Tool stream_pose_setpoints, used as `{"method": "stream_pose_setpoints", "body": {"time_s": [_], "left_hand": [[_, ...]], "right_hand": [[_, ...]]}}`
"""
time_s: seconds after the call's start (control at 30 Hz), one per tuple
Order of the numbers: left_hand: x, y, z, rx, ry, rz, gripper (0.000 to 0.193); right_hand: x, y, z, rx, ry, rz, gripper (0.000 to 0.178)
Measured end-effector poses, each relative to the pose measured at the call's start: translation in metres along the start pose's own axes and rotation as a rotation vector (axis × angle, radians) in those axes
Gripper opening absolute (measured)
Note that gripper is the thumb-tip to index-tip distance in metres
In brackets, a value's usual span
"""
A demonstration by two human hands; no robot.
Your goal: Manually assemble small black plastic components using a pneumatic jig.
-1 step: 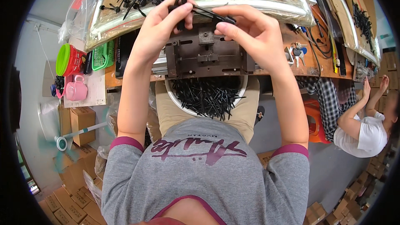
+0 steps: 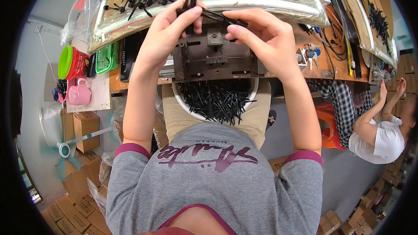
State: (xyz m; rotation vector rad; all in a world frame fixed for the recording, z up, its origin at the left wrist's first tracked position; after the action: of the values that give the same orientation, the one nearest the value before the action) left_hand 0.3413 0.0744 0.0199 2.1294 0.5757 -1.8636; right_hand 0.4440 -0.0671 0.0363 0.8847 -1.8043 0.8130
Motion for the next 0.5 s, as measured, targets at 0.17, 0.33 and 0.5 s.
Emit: {"method": "stream_pose_setpoints", "body": {"time_s": [0.17, 0.33, 0.5], "left_hand": [[0.008, -0.008, 0.024, -0.049, -0.072, 0.086, 0.024], [0.012, -0.027, 0.050, -0.147, -0.115, 0.141, 0.023], [0.011, -0.029, 0.068, -0.178, -0.092, 0.285, 0.022]], "right_hand": [[0.011, -0.013, 0.032, -0.214, -0.084, 0.146, 0.022], [-0.004, 0.039, 0.087, -0.125, -0.508, 0.848, 0.022], [-0.051, 0.081, 0.112, -0.008, -0.381, 0.968, 0.028]]}}
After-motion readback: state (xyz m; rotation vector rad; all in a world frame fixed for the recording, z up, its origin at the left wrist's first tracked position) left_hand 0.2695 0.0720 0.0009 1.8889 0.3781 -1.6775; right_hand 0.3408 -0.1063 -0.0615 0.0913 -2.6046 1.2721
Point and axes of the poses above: each hand's wrist, its own z-axis away from the middle knuckle, its own y-axis out of the palm, x = y × z, the point moved 9 cm from there along -z, towards the middle knuckle
